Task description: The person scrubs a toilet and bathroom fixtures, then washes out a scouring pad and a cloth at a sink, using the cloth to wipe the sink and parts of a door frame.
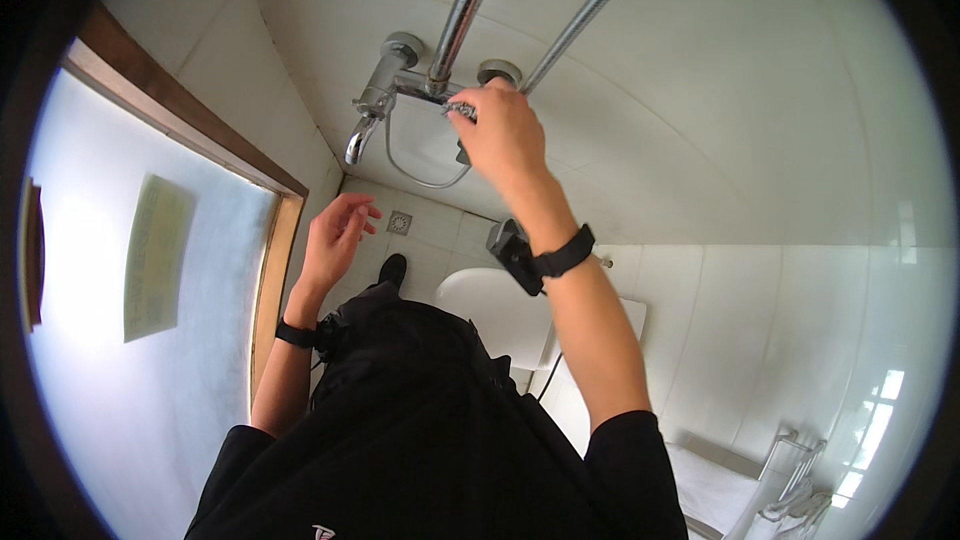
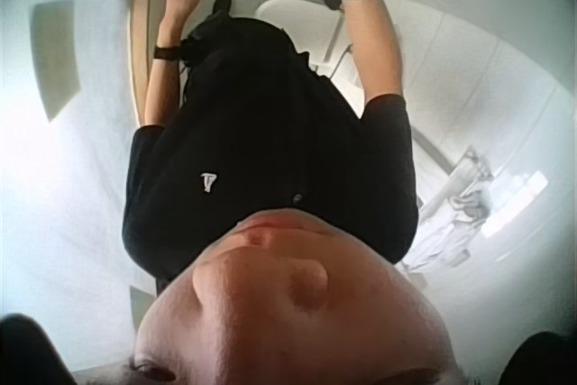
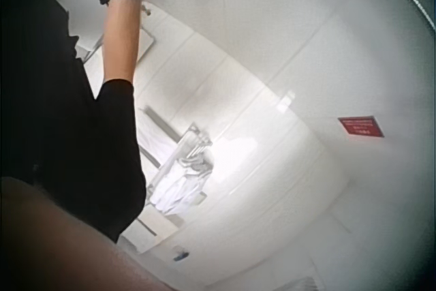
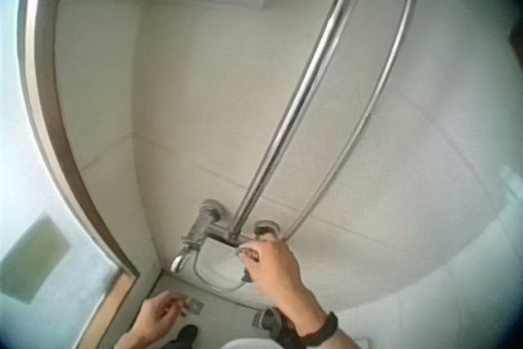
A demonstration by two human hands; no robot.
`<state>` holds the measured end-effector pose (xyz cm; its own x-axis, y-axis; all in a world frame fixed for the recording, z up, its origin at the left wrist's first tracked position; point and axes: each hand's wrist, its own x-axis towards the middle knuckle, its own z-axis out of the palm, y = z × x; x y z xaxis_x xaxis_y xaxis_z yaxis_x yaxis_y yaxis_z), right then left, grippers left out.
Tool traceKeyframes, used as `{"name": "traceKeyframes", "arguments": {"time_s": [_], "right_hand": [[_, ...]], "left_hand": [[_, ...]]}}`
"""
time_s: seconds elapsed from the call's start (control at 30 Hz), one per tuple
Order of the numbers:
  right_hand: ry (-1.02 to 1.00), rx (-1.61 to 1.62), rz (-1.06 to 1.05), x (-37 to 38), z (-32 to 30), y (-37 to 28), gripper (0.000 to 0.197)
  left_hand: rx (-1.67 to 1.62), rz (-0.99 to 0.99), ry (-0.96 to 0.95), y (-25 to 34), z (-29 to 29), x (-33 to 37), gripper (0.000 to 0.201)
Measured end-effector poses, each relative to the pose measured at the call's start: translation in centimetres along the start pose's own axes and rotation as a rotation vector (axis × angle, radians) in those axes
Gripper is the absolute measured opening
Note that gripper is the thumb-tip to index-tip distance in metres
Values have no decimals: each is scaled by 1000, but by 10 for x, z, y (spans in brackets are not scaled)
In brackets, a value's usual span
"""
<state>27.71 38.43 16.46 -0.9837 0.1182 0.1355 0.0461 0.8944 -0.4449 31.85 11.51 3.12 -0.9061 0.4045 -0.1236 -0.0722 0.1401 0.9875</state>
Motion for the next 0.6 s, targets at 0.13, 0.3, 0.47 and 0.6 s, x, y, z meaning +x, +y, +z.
{"name": "traceKeyframes", "arguments": {"time_s": [0.13, 0.3, 0.47, 0.6], "right_hand": [[189, 255, -56, -36, 20, -25, 22], [204, 505, -119, -69, 51, -57, 42], [33, 733, -172, -87, 47, -71, 60], [132, 679, -141, -78, 34, -52, 52]], "left_hand": [[-234, -23, -79, 28, 11, 6, 28], [-442, -10, 40, 75, 30, 5, 42], [-607, -71, 55, 84, 18, 28, 45], [-478, -12, 168, 96, -11, 63, 39]]}}
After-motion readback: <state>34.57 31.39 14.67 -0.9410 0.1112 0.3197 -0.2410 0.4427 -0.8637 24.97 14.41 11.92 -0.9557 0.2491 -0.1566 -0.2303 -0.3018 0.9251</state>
